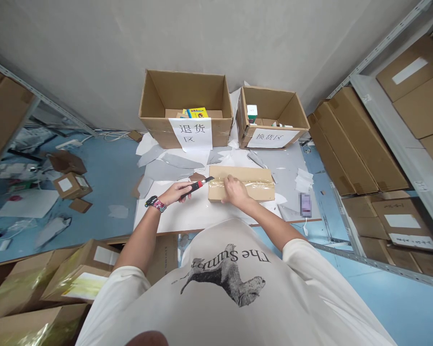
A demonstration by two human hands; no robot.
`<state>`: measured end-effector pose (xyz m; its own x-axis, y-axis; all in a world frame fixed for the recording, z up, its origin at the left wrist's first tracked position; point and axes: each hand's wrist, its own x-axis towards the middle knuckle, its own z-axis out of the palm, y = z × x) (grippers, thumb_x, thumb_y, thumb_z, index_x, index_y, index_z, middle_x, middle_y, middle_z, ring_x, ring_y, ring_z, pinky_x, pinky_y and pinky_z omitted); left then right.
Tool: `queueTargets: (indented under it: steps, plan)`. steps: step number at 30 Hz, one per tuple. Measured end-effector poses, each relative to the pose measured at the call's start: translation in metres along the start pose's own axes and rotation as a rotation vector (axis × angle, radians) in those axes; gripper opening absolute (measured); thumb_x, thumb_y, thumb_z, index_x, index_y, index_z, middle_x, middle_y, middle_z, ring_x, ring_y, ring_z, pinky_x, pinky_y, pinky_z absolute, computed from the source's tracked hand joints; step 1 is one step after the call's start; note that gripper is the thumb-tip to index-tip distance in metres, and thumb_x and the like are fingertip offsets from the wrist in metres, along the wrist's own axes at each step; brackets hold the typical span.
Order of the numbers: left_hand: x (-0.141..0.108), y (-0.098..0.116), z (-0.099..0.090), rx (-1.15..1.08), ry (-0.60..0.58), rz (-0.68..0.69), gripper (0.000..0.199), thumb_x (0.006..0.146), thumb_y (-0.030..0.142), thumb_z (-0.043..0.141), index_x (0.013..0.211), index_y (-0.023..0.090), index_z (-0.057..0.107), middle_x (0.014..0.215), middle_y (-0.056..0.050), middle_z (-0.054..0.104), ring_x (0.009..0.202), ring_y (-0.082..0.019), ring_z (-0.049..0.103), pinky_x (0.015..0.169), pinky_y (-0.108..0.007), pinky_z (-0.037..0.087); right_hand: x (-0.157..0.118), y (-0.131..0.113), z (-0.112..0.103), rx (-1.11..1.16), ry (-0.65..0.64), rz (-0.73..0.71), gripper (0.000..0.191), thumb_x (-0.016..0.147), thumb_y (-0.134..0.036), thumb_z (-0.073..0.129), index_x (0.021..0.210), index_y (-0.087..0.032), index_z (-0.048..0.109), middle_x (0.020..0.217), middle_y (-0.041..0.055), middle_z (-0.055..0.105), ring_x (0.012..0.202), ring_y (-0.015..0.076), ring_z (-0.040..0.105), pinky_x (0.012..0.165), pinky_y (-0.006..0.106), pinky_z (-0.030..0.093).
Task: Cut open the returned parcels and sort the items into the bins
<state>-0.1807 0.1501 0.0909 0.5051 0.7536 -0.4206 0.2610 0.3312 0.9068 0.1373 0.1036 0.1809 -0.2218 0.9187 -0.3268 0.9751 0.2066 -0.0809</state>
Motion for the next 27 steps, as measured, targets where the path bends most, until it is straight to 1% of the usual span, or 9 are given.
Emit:
queueTargets:
  steps: [7, 11, 15, 20, 24, 27]
  plan:
    - [0.002, -0.003, 0.001, -0.020, -0.015, -0.007, 0.093, 0.090, 0.079, 0.082, 0.157, 0.016, 0.072, 0.077, -0.004, 0.076, 0.049, -0.013, 0.058, 0.047, -0.023, 0.042, 0.000, 0.000, 0.003, 0.000, -0.003, 0.005, 0.070, 0.076, -0.043, 0.108, 0.124, -0.019, 0.064, 0.132, 0.0161, 0.070, 0.113, 0.0341, 0.075, 0.097, 0.041, 0.062]
    - [0.002, 0.002, 0.003, -0.003, -0.048, 0.020, 0.092, 0.092, 0.078, 0.081, 0.158, 0.015, 0.071, 0.077, -0.003, 0.075, 0.048, -0.012, 0.057, 0.048, -0.023, 0.043, 0.000, -0.001, 0.005, 0.011, -0.010, -0.001, 0.073, 0.076, -0.042, 0.109, 0.128, -0.019, 0.063, 0.131, 0.0167, 0.072, 0.113, 0.0346, 0.076, 0.096, 0.041, 0.063]
    - [0.004, 0.010, -0.002, 0.040, -0.075, 0.042, 0.092, 0.093, 0.079, 0.080, 0.159, 0.015, 0.071, 0.074, 0.000, 0.072, 0.048, -0.011, 0.054, 0.049, -0.024, 0.046, 0.002, -0.001, 0.004, 0.025, -0.030, -0.009, 0.076, 0.074, -0.043, 0.110, 0.129, -0.020, 0.062, 0.132, 0.0161, 0.072, 0.115, 0.0334, 0.077, 0.095, 0.038, 0.063]
    - [0.007, 0.018, -0.010, 0.117, -0.086, 0.016, 0.089, 0.093, 0.079, 0.078, 0.158, 0.018, 0.073, 0.073, 0.000, 0.070, 0.048, -0.012, 0.054, 0.047, -0.023, 0.040, 0.001, 0.001, 0.004, 0.050, -0.009, -0.029, 0.072, 0.075, -0.042, 0.110, 0.126, -0.021, 0.063, 0.134, 0.0160, 0.072, 0.119, 0.0340, 0.076, 0.099, 0.039, 0.062]
    - [0.006, 0.023, -0.015, 0.158, -0.138, 0.006, 0.085, 0.095, 0.077, 0.077, 0.157, 0.019, 0.074, 0.067, 0.001, 0.066, 0.047, -0.012, 0.050, 0.046, -0.024, 0.038, -0.003, 0.001, 0.003, 0.075, -0.042, -0.029, 0.074, 0.074, -0.040, 0.111, 0.128, -0.021, 0.063, 0.136, 0.0161, 0.072, 0.123, 0.0347, 0.075, 0.100, 0.040, 0.061]
    - [0.006, 0.030, -0.018, 0.223, -0.132, -0.021, 0.083, 0.095, 0.076, 0.078, 0.155, 0.018, 0.076, 0.065, 0.002, 0.064, 0.047, -0.012, 0.047, 0.046, -0.024, 0.036, -0.003, 0.003, -0.001, 0.101, -0.075, -0.021, 0.072, 0.076, -0.040, 0.109, 0.129, -0.021, 0.064, 0.136, 0.0157, 0.073, 0.120, 0.0338, 0.076, 0.097, 0.038, 0.060]
